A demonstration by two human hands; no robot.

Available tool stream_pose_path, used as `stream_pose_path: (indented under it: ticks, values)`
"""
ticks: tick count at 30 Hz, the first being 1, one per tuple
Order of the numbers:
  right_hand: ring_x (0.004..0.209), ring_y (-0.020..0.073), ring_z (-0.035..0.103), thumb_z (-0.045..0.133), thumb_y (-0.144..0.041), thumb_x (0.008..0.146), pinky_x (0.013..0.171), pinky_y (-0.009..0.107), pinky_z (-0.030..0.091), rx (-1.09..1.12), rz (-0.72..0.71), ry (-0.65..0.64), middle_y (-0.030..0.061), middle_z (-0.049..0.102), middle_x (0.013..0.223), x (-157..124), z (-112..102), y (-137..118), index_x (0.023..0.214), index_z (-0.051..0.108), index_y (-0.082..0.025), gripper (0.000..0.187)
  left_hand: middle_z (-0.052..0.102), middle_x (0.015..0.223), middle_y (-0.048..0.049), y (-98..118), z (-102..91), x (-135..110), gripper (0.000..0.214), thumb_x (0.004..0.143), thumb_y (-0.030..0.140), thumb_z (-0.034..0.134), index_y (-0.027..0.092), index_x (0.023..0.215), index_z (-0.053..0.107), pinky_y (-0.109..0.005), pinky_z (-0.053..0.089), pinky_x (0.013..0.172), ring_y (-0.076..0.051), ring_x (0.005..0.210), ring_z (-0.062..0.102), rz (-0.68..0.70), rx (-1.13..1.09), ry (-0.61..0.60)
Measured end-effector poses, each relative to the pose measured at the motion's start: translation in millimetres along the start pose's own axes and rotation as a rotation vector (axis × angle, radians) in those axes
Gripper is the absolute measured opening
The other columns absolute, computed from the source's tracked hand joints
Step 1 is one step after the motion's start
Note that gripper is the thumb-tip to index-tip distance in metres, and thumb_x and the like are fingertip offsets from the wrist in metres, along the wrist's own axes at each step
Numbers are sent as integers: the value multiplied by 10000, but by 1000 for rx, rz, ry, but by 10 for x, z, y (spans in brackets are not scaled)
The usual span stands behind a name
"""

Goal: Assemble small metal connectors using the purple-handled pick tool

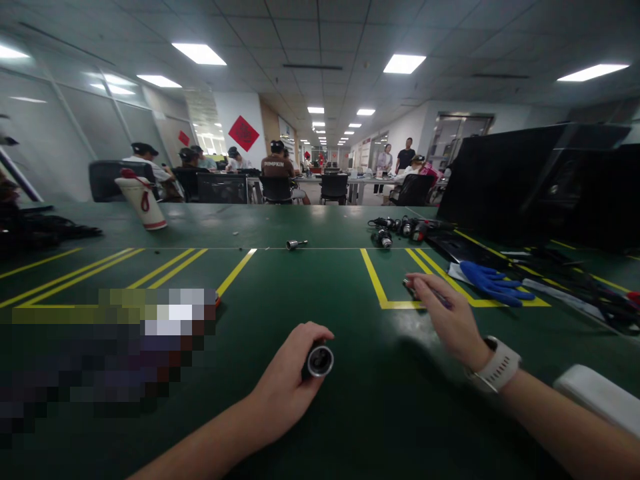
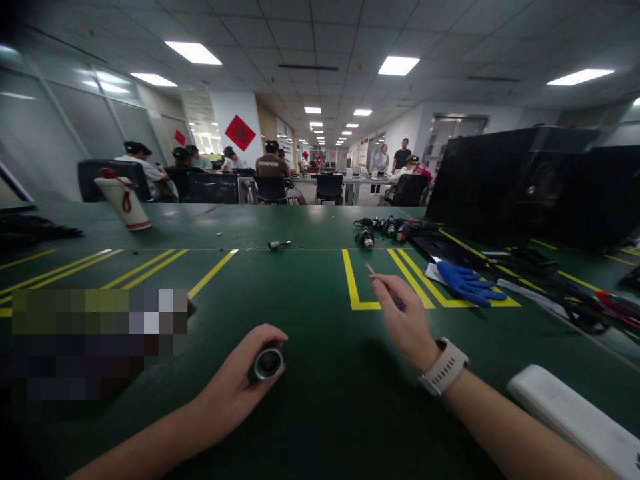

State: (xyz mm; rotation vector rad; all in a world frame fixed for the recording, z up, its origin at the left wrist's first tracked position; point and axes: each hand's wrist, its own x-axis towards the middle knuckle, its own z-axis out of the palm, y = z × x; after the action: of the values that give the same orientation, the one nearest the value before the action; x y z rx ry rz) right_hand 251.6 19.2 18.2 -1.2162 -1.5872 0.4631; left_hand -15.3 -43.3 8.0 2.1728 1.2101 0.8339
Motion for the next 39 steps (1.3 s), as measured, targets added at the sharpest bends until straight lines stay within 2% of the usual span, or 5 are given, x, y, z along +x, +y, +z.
stream_pose_path:
  ticks: [5, 9, 20, 31, 39]
  values:
    - [548, 125, 502, 539, -366, 805, 491, 236, 403, 696, 310, -388, 18, 563, 597, -420, 76, -644, 733, 641, -166, 235, 512, 863, -19, 12, 11, 56, 113, 757, 115, 537, 206, 809, 497, -286, 425, 706, -166, 811, 501, 37, 14, -8]
    - [579, 121, 514, 543, -317, 813, 508, 231, 395, 513, 282, -573, 17, 589, 664, -659, 108, -786, 763, 601, -189, 150, 503, 767, 2, -16, 34, 61, 128, 755, 184, 555, 200, 713, 435, -260, 394, 609, -144, 697, 480, -1, 30, -32]
    - [682, 138, 579, 534, -160, 795, 624, 245, 453, 142, -103, -591, 14, 614, 750, -844, 237, -744, 792, 554, -225, 68, 521, 659, 22, -34, 90, 48, 157, 791, 220, 525, 204, 667, 432, -272, 364, 625, -136, 647, 488, 70, 114, -67]
    - [584, 106, 491, 512, -422, 822, 537, 235, 403, 423, 399, -712, 31, 587, 745, -798, 290, -738, 798, 571, -164, 265, 514, 644, 25, -60, 88, 36, 164, 788, 193, 523, 198, 652, 432, -268, 359, 627, -132, 642, 486, 92, 78, -43]
    - [611, 113, 505, 506, -395, 839, 561, 244, 407, 426, 351, -679, 31, 598, 767, -820, 300, -708, 814, 580, -177, 232, 512, 644, 19, -40, 72, 46, 166, 791, 208, 509, 200, 645, 433, -277, 369, 627, -137, 639, 493, 61, 75, -60]
